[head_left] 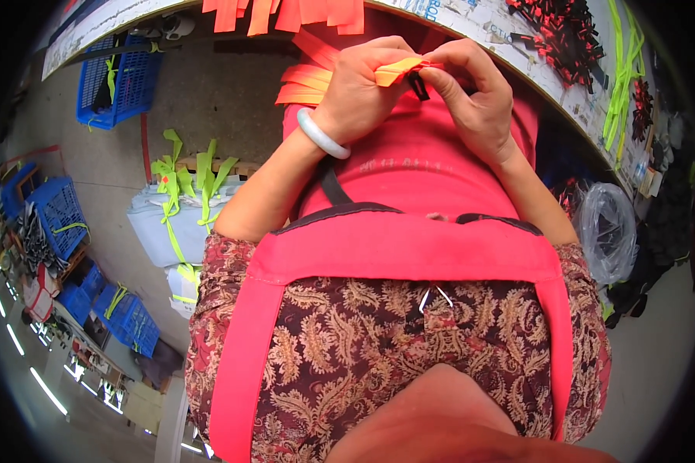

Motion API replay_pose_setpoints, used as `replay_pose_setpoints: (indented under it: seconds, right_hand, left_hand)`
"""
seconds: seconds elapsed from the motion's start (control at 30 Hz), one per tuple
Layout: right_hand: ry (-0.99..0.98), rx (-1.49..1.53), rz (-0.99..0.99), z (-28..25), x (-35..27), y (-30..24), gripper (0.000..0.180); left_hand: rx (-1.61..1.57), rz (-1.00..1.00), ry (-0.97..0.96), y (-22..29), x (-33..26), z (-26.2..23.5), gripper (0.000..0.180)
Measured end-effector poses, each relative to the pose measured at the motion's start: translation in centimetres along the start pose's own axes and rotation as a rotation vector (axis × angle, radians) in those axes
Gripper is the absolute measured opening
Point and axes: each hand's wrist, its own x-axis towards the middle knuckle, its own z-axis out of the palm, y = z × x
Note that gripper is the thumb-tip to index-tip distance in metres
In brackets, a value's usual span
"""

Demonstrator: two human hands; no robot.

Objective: Assembling small black plastic fasteners onto orange fabric strips at a manufacturing workbench.

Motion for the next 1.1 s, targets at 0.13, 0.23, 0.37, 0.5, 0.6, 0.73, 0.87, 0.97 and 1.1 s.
replay_pose_setpoints:
  seconds: [0.13,0.23,0.37,0.5,0.6,0.73,0.87,0.97,1.1]
  right_hand:
    - [0.070,0.154,0.256,-0.4,-0.3,0.4,0.012]
    - [0.092,0.210,0.444,-1.4,-0.2,1.1,0.015]
    - [0.102,0.131,0.526,-2.6,0.3,3.4,0.017]
    - [0.136,-0.153,0.459,-2.7,1.6,5.2,0.017]
    - [0.151,-0.313,0.415,-3.0,1.8,6.3,0.014]
    - [0.178,-0.399,0.310,-3.0,1.9,6.6,0.014]
    - [0.163,-0.339,0.334,-2.9,2.1,6.3,0.014]
    - [0.165,-0.050,0.555,-2.7,1.7,5.0,0.014]
    - [0.226,-0.138,0.421,-2.6,1.8,6.7,0.014]
  left_hand:
    - [-0.170,-0.239,0.019,0.1,0.8,-0.4,0.013]
    - [-0.313,-0.360,0.068,-0.6,1.9,0.1,0.014]
    - [-0.625,-0.679,0.115,-3.1,3.6,1.8,0.015]
    - [-1.095,-0.864,0.033,-7.8,5.7,2.3,0.016]
    - [-1.322,-0.894,-0.003,-8.7,6.0,3.5,0.016]
    - [-1.344,-0.853,0.044,-8.2,6.3,4.0,0.015]
    - [-1.405,-0.857,-0.044,-8.6,6.1,3.2,0.016]
    - [-1.397,-0.871,0.020,-9.9,5.4,3.7,0.015]
    - [-1.457,-0.838,-0.023,-10.1,5.9,3.8,0.016]
